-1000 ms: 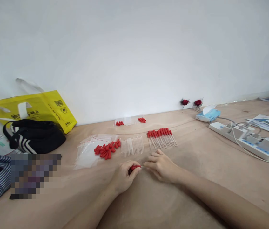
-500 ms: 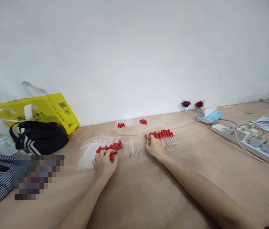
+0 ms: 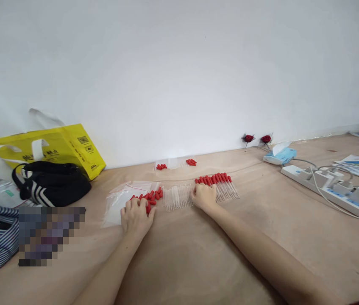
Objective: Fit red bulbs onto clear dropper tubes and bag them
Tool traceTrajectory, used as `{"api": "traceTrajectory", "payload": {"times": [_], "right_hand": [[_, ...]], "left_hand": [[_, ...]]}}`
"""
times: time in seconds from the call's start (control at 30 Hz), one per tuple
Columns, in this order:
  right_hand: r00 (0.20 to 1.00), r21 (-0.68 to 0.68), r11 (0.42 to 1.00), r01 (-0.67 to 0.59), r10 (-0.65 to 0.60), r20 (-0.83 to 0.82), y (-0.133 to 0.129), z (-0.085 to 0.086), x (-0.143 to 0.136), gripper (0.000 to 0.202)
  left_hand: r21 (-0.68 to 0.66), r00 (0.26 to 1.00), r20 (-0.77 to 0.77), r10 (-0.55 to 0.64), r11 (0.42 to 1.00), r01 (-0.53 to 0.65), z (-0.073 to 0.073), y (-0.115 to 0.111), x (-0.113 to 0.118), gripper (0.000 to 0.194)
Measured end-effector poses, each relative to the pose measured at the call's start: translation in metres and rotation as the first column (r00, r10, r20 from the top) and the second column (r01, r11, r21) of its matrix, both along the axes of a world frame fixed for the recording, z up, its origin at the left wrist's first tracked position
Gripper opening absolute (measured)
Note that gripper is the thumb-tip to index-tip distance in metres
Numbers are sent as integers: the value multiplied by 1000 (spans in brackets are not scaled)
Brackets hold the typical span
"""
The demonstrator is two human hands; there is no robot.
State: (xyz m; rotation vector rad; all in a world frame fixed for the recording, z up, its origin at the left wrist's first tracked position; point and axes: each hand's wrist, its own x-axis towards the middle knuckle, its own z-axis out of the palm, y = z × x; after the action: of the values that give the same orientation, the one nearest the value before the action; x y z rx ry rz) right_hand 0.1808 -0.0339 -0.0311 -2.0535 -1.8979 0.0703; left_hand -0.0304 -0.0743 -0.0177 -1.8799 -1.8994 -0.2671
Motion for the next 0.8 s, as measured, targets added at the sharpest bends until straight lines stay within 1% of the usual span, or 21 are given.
{"api": "traceTrajectory", "payload": {"times": [0.17,0.33,0.37,0.43,0.47,0.5,0.53,0.57,0.6,0.67,0.7,0.73,0.77,0.8], "right_hand": [[999,-84,996,36,-36,-5,6,2,-6,25],[999,-135,990,46,-49,-14,12,3,-7,23],[999,-138,989,44,-47,-16,13,3,-8,23],[999,-135,990,35,-38,-20,13,4,-9,23],[999,-130,991,28,-31,-22,12,5,-9,24],[999,-125,992,18,-22,-25,11,6,-9,25],[1000,-117,993,5,-9,-29,9,8,-8,25],[999,-105,994,-12,9,-33,6,9,-6,26],[999,-90,995,-36,33,-38,3,11,-3,26],[995,-53,994,-95,93,-44,-8,14,6,25],[989,-28,990,-140,139,-50,-14,14,13,23],[978,-1,980,-200,199,-67,-22,13,20,21],[957,30,961,-273,275,-89,-30,11,28,18],[907,91,918,-386,396,-143,-38,9,35,16]], "left_hand": [[-42,999,-39,-15,999,14,3,-2,0,28],[32,1000,-7,-18,999,18,4,-2,1,25],[54,999,15,-45,998,44,5,-2,1,24],[96,982,96,-161,984,152,4,-3,4,19],[117,956,162,-245,967,228,2,-5,6,17],[134,911,246,-330,943,305,0,-6,9,16],[143,849,343,-403,915,377,-3,-8,13,15],[143,770,448,-455,886,440,-7,-11,17,15],[130,682,555,-476,860,494,-12,-14,22,14],[80,516,730,-448,806,587,-21,-21,32,12],[58,458,786,-415,787,615,-24,-24,37,11],[44,421,819,-390,774,631,-26,-27,41,9],[39,401,834,-380,765,643,-28,-30,45,8],[33,394,837,-380,754,656,-28,-31,48,11]]}}
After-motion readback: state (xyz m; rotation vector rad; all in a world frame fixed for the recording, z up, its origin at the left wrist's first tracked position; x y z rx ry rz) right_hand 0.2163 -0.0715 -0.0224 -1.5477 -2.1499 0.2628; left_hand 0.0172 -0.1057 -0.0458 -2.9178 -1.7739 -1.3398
